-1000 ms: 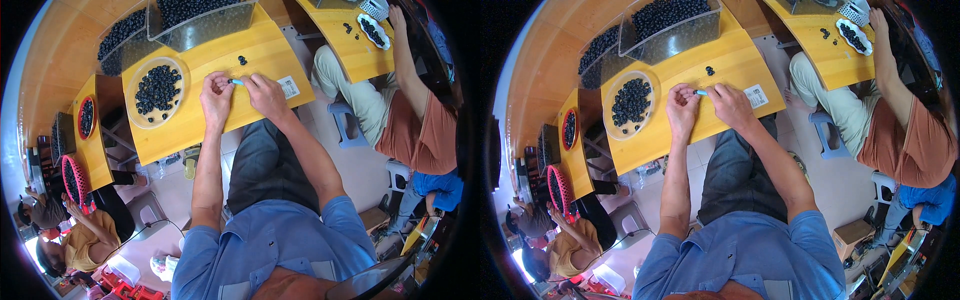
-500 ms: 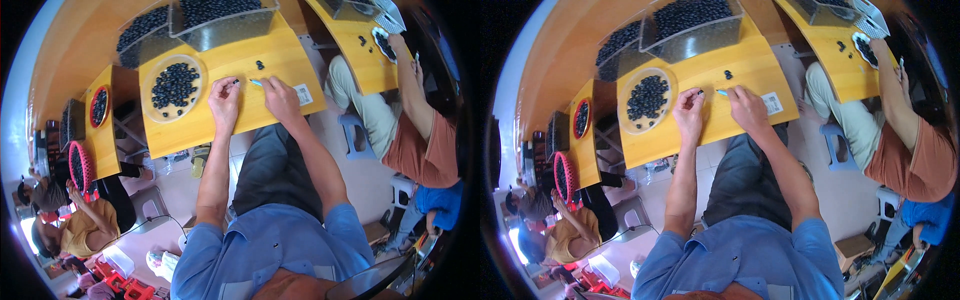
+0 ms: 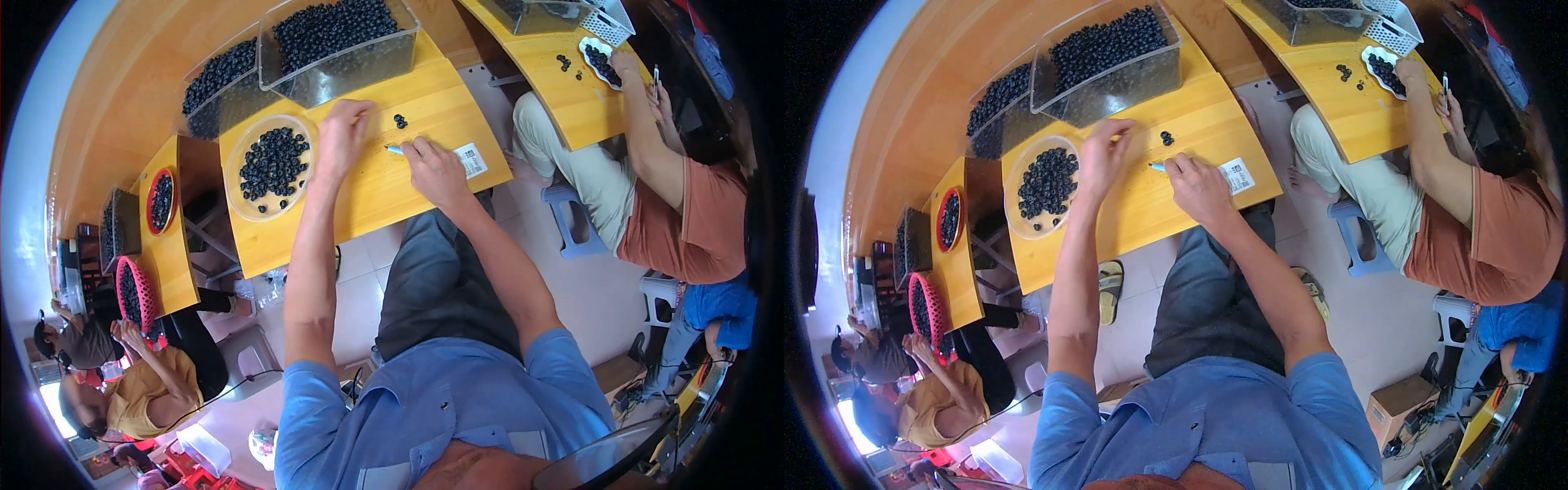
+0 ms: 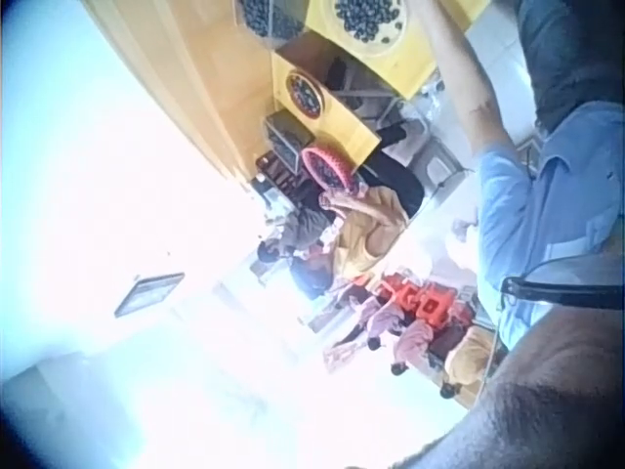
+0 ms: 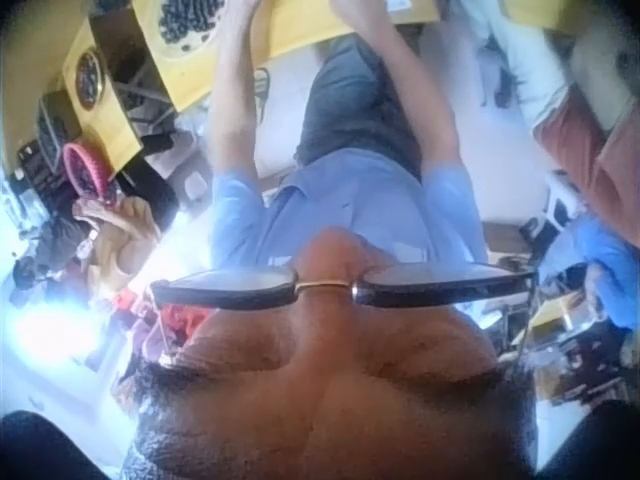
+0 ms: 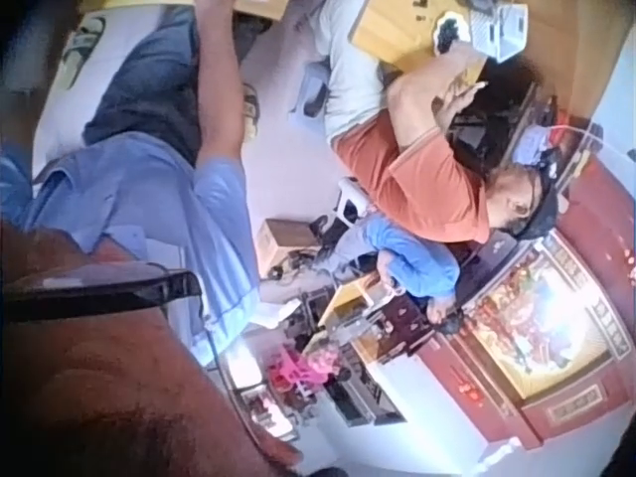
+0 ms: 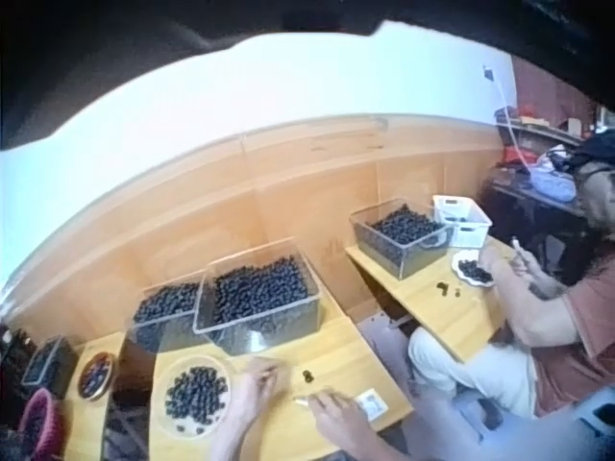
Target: Manually sort small black round objects on a table surface into bins.
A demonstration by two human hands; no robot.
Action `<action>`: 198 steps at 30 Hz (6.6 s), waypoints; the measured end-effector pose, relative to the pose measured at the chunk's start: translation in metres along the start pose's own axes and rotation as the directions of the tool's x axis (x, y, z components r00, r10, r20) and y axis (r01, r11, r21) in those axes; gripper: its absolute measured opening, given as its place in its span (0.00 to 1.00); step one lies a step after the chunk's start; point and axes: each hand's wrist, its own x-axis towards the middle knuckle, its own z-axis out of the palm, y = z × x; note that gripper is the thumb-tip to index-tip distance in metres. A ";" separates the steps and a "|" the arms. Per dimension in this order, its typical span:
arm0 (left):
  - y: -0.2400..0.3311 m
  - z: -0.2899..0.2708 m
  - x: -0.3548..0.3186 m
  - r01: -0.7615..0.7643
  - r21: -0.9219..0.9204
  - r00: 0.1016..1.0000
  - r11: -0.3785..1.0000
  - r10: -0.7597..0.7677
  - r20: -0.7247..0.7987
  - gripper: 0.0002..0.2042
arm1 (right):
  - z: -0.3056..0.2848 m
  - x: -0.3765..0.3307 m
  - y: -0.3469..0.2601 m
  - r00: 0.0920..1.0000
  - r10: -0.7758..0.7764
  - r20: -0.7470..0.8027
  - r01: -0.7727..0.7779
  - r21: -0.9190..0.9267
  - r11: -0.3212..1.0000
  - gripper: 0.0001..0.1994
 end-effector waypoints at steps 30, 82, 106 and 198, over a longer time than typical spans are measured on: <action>-0.007 0.031 -0.066 0.224 -0.885 0.839 0.409 -0.542 -0.038 0.11 | -0.006 0.000 0.002 0.997 0.033 0.065 -0.033 -0.006 0.999 0.13; 0.004 0.049 -0.082 0.303 -0.611 0.899 0.731 -0.432 -0.071 0.15 | -0.010 -0.001 -0.002 0.995 -0.093 -0.023 0.094 0.057 0.994 0.12; -0.010 0.038 -0.091 0.163 -0.629 0.887 0.760 -0.392 -0.244 0.10 | -0.004 -0.002 0.000 1.000 0.010 0.029 -0.010 -0.008 1.000 0.11; 0.008 0.059 -0.089 0.247 -0.726 0.878 0.642 -0.465 -0.113 0.18 | -0.005 0.002 0.000 0.995 0.017 0.100 -0.017 -0.005 1.000 0.13</action>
